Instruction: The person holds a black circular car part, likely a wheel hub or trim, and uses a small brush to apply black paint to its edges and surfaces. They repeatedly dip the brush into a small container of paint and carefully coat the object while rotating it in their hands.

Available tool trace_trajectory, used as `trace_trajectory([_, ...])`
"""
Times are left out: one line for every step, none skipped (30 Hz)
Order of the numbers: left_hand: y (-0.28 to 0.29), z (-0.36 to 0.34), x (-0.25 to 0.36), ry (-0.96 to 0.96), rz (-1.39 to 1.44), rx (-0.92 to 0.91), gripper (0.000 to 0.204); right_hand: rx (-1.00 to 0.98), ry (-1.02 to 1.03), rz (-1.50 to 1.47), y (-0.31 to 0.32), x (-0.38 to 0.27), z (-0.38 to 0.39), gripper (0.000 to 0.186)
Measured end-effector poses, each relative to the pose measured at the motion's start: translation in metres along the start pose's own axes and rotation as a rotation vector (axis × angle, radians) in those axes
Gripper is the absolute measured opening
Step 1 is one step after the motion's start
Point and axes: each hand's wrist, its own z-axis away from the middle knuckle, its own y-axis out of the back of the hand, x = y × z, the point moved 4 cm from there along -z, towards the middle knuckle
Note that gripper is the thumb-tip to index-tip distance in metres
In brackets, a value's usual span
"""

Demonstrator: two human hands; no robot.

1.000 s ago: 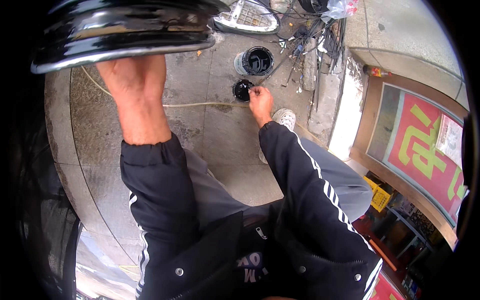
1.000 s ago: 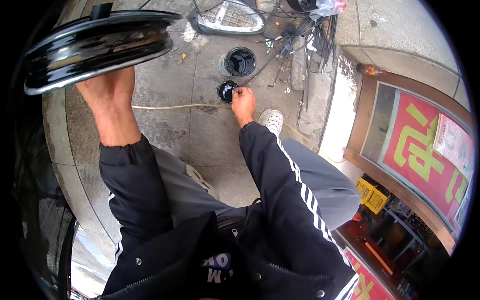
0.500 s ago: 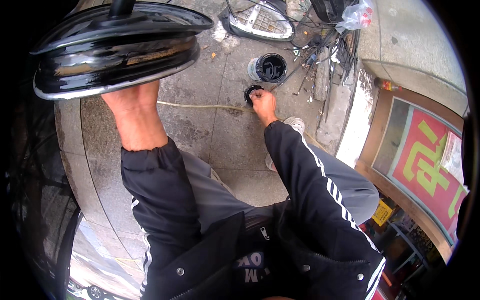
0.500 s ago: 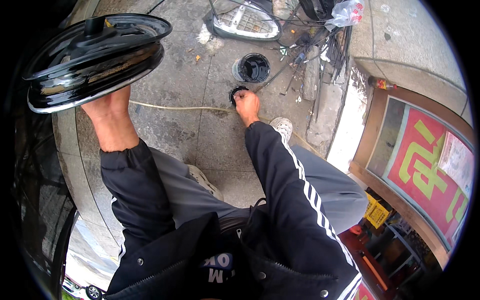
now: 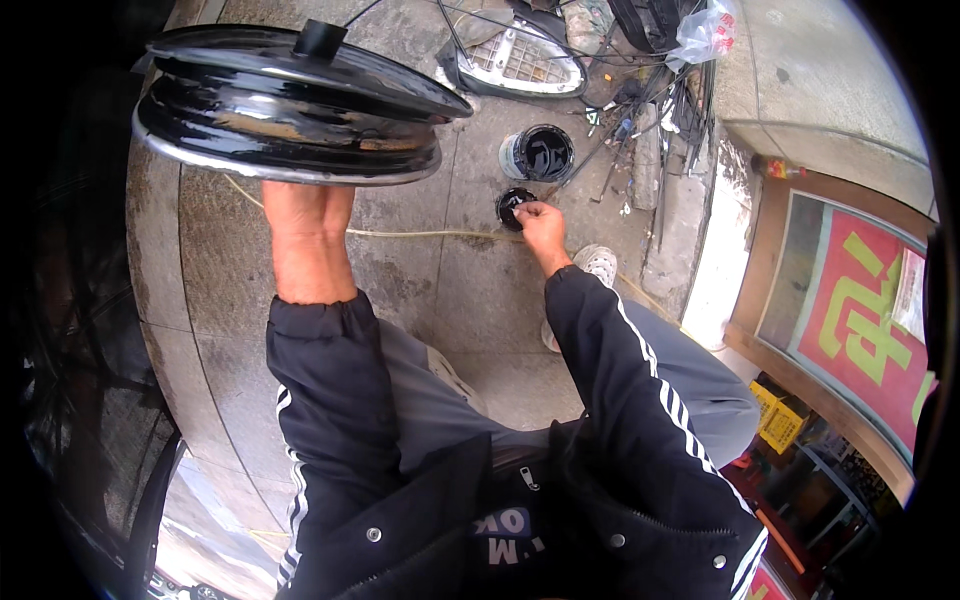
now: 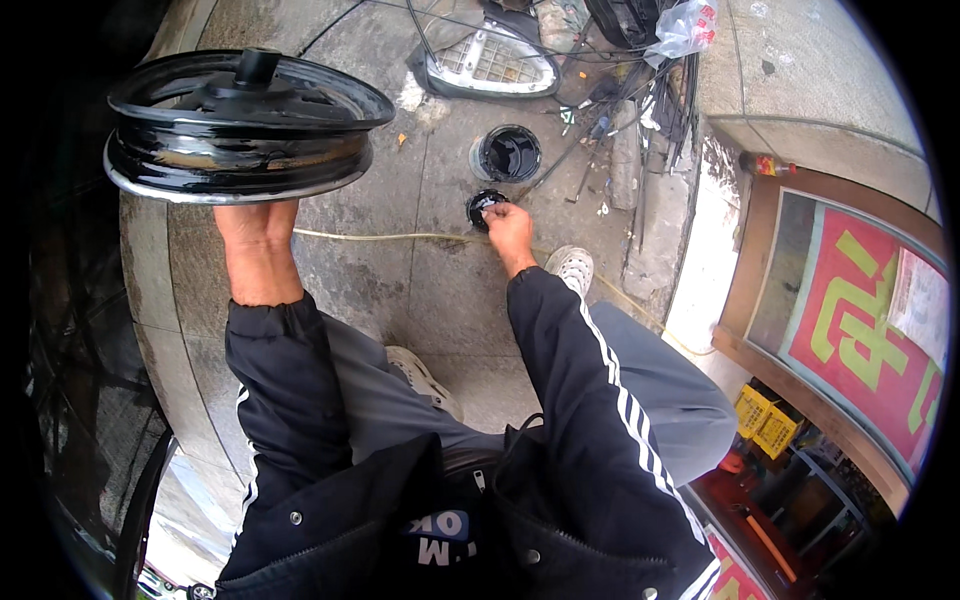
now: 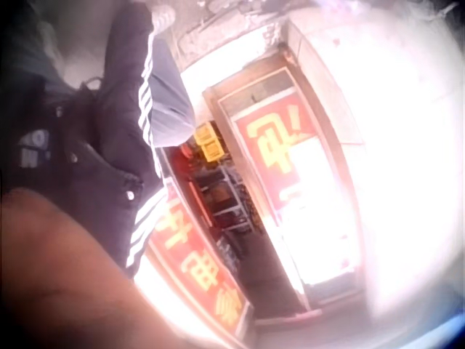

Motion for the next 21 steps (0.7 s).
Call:
trace_trajectory([-0.005, -0.003, -0.005, 0.015, -0.026, 0.009, 0.053, 0.041, -0.020, -0.103, 0.010, 0.010, -0.001, 0.017])
trace_trajectory([-0.012, -0.006, -0.010, 0.029, -0.002, -0.031, 0.053, 0.067, -0.067, -0.334, 0.018, 0.024, -0.002, 0.019])
trace_trajectory([-0.011, -0.009, -0.012, 0.025, 0.012, -0.060, 0.054, 0.110, -0.178, -0.427, 0.026, 0.020, 0.005, 0.021])
trace_trajectory([-0.007, -0.011, -0.014, -0.005, -0.010, -0.085, 0.055, 0.008, -0.405, -0.611, 0.035, 0.023, 0.012, 0.021])
trace_trajectory([-0.006, -0.012, -0.018, 0.004, -0.013, -0.086, 0.055, -0.008, -0.451, -0.807, 0.044, 0.026, 0.017, 0.022])
trace_trajectory([-0.005, -0.015, -0.023, 0.016, -0.016, -0.089, 0.055, -0.028, -0.448, -0.905, 0.055, 0.028, 0.024, 0.024])
trace_trajectory([-0.005, -0.017, -0.025, 0.023, -0.022, -0.083, 0.055, -0.036, -0.433, -1.009, 0.065, 0.016, 0.035, 0.019])
trace_trajectory([-0.010, -0.015, -0.022, 0.024, -0.013, -0.081, 0.054, -0.116, -0.413, -1.077, 0.074, -0.001, 0.046, 0.018])
trace_trajectory([-0.012, -0.011, -0.019, 0.026, -0.003, -0.074, 0.053, -0.130, -0.374, -1.094, 0.083, -0.031, 0.062, 0.019])
trace_trajectory([-0.011, -0.011, -0.019, 0.048, 0.055, -0.082, 0.052, -0.163, -0.293, -1.129, 0.092, -0.067, 0.071, 0.018])
trace_trajectory([-0.009, -0.012, -0.021, 0.047, 0.031, -0.099, 0.050, -0.184, -0.213, -1.161, 0.102, -0.102, 0.083, 0.018])
trace_trajectory([-0.008, -0.013, -0.022, 0.031, 0.035, -0.099, 0.050, -0.244, -0.120, -1.153, 0.108, -0.140, 0.095, 0.017])
trace_trajectory([-0.008, -0.014, -0.023, 0.013, 0.043, -0.102, 0.049, -0.302, -0.020, -1.142, 0.114, -0.181, 0.106, 0.016])
trace_trajectory([-0.006, -0.015, -0.024, 0.025, 0.060, -0.122, 0.047, -0.361, 0.083, -1.126, 0.117, -0.220, 0.118, 0.015])
trace_trajectory([-0.011, -0.015, -0.022, 0.013, 0.042, -0.127, 0.047, -0.356, 0.168, -1.050, 0.121, -0.254, 0.129, 0.015])
trace_trajectory([-0.015, -0.013, -0.022, 0.002, 0.025, -0.130, 0.047, -0.350, 0.250, -0.972, 0.121, -0.285, 0.141, 0.015])
trace_trajectory([-0.018, -0.011, -0.020, -0.010, 0.011, -0.131, 0.048, -0.345, 0.331, -0.889, 0.122, -0.312, 0.152, 0.015])
trace_trajectory([-0.021, -0.009, -0.017, -0.008, 0.004, -0.139, 0.051, -0.298, 0.533, -0.726, 0.124, -0.339, 0.163, 0.014])
trace_trajectory([-0.024, -0.007, -0.012, -0.040, -0.012, -0.143, 0.060, -0.256, 0.730, -0.558, 0.122, -0.365, 0.171, 0.014])
trace_trajectory([-0.024, -0.005, -0.010, -0.051, -0.055, -0.129, 0.064, -0.210, 0.921, -0.384, 0.120, -0.387, 0.179, 0.014])
trace_trajectory([-0.023, -0.003, -0.008, -0.062, -0.098, -0.114, 0.069, -0.174, 1.007, -0.259, 0.119, -0.407, 0.186, 0.013])
